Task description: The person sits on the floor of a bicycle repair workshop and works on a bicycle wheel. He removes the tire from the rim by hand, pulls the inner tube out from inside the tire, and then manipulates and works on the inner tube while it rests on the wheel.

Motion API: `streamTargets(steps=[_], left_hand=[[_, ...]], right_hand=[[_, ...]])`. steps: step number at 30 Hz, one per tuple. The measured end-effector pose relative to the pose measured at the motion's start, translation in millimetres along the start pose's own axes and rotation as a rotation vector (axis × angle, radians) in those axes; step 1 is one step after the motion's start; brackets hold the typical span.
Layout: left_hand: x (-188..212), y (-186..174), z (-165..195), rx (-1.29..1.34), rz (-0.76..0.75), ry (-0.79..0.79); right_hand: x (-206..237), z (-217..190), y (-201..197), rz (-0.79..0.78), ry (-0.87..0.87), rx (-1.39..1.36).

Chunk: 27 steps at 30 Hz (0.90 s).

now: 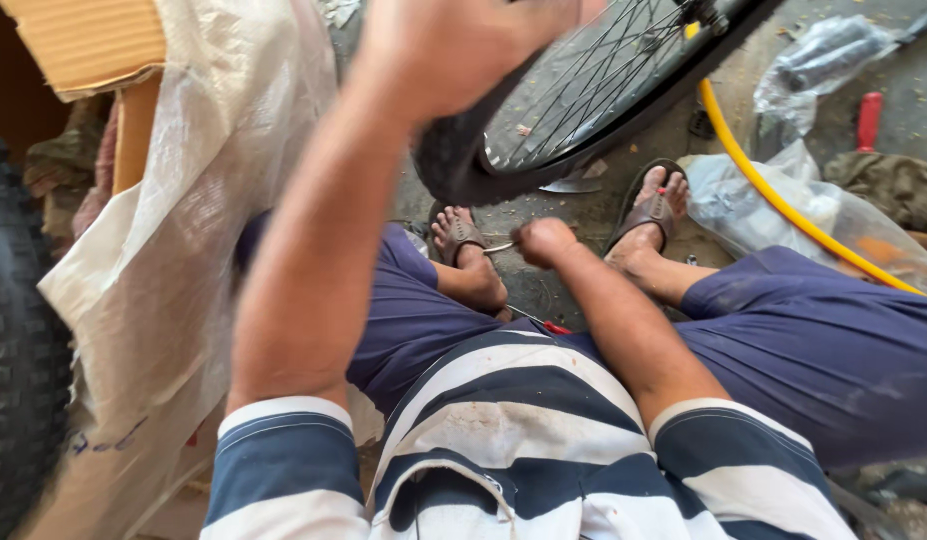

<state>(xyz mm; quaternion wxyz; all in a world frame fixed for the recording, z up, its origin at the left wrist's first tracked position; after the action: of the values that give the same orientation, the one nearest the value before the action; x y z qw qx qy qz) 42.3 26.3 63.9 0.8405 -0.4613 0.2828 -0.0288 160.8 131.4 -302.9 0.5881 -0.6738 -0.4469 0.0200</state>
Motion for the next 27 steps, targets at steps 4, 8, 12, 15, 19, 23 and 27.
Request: streamTargets(steps=[4, 8, 12, 15, 19, 23, 27], left_hand=[[3, -15, 5, 0.87, -0.362, -0.024], [22, 27, 1, 1.458, -0.223, -0.162], [32, 51, -11, 1.511, -0.113, -0.215], [21, 48, -19, 1.359, 0.001, -0.293], [3, 49, -21, 1.394, 0.136, -0.365], [-1, 50, -35, 1.634, 0.242, -0.362], [-3, 70, -63, 1.616, 0.365, -0.416]], right_hand=[[15, 44, -45, 0.238, 0.214, -0.359], [45, 61, -86, 0.411, 0.214, -0.584], [72, 40, -104, 0.295, 0.054, -0.75], [104, 17, -123, 0.421, -0.162, -0.639], [111, 23, -126, 0.371, -0.03, -0.887], [116, 33, -130, 0.45, -0.044, -1.028], [139, 42, -135, 0.634, -0.052, -1.03]])
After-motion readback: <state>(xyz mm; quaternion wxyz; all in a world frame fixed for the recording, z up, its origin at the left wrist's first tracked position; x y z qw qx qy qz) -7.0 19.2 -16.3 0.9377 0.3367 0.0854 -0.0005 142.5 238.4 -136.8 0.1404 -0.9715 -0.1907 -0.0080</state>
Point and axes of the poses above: each hand's wrist, its own x-axis away from the middle knuckle, its own y-axis out of the palm, z = x × y, the point moved 7 cm from there along -x, towards the middle knuckle, and after that the axes turned 15 degrees about y, right-handed, at the moved point
